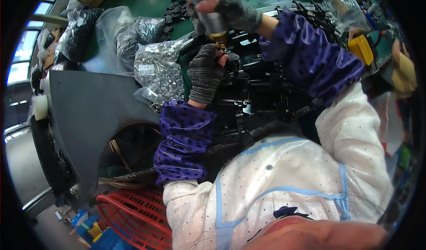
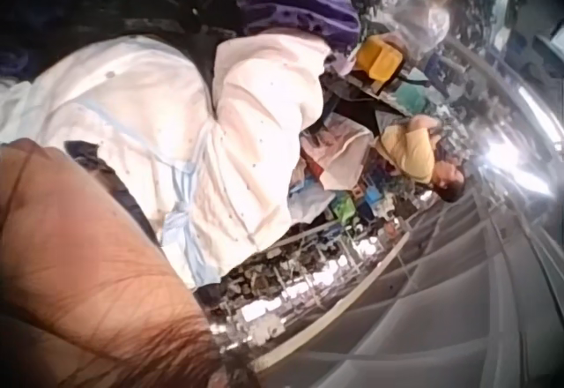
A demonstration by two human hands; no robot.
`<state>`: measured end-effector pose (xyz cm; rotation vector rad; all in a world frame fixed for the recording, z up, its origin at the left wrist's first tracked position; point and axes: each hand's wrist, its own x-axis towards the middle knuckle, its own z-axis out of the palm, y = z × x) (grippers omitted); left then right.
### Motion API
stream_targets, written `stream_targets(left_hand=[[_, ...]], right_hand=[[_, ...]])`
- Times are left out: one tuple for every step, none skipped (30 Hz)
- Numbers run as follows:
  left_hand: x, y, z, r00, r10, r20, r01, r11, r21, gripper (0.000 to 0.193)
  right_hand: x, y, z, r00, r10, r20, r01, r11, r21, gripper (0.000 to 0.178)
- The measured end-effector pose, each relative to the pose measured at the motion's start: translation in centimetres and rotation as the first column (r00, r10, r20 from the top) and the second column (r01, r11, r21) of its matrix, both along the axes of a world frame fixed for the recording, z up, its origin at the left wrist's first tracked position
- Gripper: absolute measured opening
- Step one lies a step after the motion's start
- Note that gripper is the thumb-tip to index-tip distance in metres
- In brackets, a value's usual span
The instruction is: Assemble electronic and mechanical components using an electric screwdriver at a factory workstation.
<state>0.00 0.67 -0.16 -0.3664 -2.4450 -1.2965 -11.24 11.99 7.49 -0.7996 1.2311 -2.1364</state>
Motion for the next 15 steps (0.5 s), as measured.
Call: stream_targets(left_hand=[[0.2,0.0,0.1,1.000,0.023,-0.019,-0.024,1.000,-0.016,0.017],[0.2,0.1,0.2,0.998,0.045,-0.042,-0.046,0.998,-0.029,0.017],[0.2,0.3,0.2,0.999,0.033,-0.043,-0.034,0.999,-0.039,0.017],[0.1,0.3,0.2,0.998,0.033,-0.060,-0.036,0.998,-0.053,0.017],[0.2,0.4,0.2,0.996,0.040,-0.076,-0.045,0.997,-0.060,0.017],[0.2,0.3,0.1,0.996,0.038,-0.078,-0.043,0.997,-0.064,0.017],[0.1,0.2,-0.1,0.998,0.032,-0.046,-0.034,0.999,-0.041,0.016],[0.0,0.0,-0.1,1.000,0.025,-0.018,-0.025,1.000,-0.017,0.016],[-0.1,-0.1,-0.2,0.999,0.025,-0.024,-0.026,0.999,-0.021,0.016],[-0.3,-0.3,-0.3,0.999,-0.002,-0.047,0.002,1.000,-0.013,0.016],[-0.4,-0.7,-0.1,0.997,-0.019,-0.072,0.018,1.000,-0.011,0.016],[-0.8,-0.6,0.3,0.997,-0.011,-0.081,0.009,1.000,-0.015,0.016],[-1.1,-0.4,0.8,0.986,-0.027,-0.165,0.020,0.999,-0.044,0.016],[-1.1,-0.2,1.0,0.970,-0.048,-0.238,0.030,0.997,-0.077,0.016],[-1.0,-0.1,0.8,0.971,-0.039,-0.236,0.020,0.996,-0.082,0.016]], right_hand=[[0.2,-0.2,0.1,0.993,0.069,0.101,-0.070,0.998,0.007,0.041],[-0.4,-0.1,-0.3,0.996,0.077,0.040,-0.079,0.996,0.047,0.043],[-0.9,0.0,-0.7,0.996,0.087,-0.021,-0.085,0.992,0.089,0.044],[-1.2,0.2,-1.2,0.997,0.076,-0.024,-0.073,0.994,0.080,0.044],[-0.9,0.2,-1.1,0.998,0.060,-0.024,-0.057,0.994,0.095,0.043],[-0.7,0.2,-0.9,0.999,0.045,-0.026,-0.042,0.993,0.110,0.042],[-0.3,0.2,-0.9,0.999,0.045,-0.028,-0.042,0.993,0.106,0.042],[0.2,0.1,-0.5,0.997,-0.016,-0.075,0.022,0.997,0.073,0.047],[0.6,-0.1,-0.2,0.990,-0.076,-0.120,0.081,0.996,0.037,0.053],[0.9,0.1,-0.1,0.989,-0.074,-0.125,0.078,0.996,0.032,0.053],[1.1,0.3,0.1,0.966,-0.122,-0.227,0.128,0.992,0.012,0.050],[1.2,0.9,0.2,0.929,-0.173,-0.326,0.180,0.984,-0.011,0.047],[1.2,1.5,0.3,0.960,-0.139,-0.241,0.135,0.990,-0.031,0.047],[0.2,2.3,0.1,0.960,-0.077,-0.269,0.050,0.993,-0.107,0.044],[-1.0,2.7,0.1,0.954,-0.016,-0.300,-0.040,0.983,-0.178,0.041]])
